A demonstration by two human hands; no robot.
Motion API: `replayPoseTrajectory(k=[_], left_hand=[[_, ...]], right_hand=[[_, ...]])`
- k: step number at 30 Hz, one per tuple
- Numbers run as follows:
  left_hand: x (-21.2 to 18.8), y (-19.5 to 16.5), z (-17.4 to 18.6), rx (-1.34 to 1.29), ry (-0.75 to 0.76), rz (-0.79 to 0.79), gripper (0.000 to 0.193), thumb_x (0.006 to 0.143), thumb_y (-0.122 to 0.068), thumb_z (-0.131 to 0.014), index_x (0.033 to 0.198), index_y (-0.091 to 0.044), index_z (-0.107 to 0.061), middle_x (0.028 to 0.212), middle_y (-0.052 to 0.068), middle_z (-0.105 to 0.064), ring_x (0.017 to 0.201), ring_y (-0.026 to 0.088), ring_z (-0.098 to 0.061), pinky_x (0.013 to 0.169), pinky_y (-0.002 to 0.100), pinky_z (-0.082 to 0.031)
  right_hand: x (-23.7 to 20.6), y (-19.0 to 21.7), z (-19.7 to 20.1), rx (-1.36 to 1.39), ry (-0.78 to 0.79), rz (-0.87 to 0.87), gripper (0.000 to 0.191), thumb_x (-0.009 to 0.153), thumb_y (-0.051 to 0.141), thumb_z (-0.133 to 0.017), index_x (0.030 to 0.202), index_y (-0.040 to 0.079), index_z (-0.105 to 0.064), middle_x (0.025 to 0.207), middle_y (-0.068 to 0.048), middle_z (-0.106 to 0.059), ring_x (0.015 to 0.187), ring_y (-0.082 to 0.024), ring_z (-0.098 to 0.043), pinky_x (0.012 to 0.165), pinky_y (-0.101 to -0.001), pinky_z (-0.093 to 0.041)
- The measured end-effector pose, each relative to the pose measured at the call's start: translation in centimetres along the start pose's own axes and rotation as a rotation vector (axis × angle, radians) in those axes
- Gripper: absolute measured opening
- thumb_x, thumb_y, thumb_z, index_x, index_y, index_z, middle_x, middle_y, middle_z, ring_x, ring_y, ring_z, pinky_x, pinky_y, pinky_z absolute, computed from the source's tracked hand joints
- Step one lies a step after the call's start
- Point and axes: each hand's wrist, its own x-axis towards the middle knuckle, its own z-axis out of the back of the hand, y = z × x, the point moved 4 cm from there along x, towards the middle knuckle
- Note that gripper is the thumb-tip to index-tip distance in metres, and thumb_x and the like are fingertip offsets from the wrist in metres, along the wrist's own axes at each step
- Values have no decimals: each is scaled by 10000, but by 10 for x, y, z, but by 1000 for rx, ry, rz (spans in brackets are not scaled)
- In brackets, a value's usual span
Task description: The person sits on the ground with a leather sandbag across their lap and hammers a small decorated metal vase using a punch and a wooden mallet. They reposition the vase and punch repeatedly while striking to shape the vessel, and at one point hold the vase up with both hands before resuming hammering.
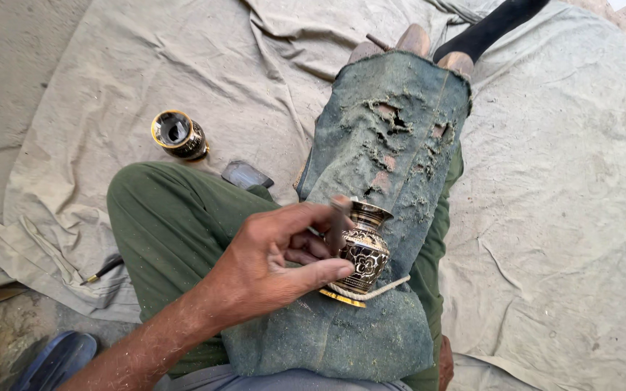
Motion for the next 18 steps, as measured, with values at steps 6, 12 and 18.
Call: replayPoseTrajectory(k=[6, 12, 18], left_hand=[[17, -23, -16, 173, 168, -296, 351, 863, -131, -828, 1206, -109, -756, 988, 31, -761, 872, 122, -740, 759, 273, -635], [34, -23, -29, 273, 287, -339, 318, 823, -162, -837, 1133, -164, -765, 943, 10, -787, 815, 119, -765, 733, 298, -639], [45, -24, -36, 333, 356, -441, 506, 818, -150, -832, 1303, -189, -691, 951, 31, -783, 802, 170, -755, 728, 345, -606]], right_hand=[[2, 0, 14, -168, 30, -46, 456, 981, 296, -664, 1316, -10, -620, 996, -226, -737, 879, -326, -709, 812, -478, -570], [-13, -33, 75, 372, -381, -46, 439, 1056, 237, -638, 1290, -116, -520, 927, -271, -695, 751, -301, -718, 683, -475, -616], [-19, -28, 128, 644, -190, 126, 571, 720, -169, -727, 1219, -45, -478, 873, -177, -656, 815, -260, -719, 737, -441, -639]])
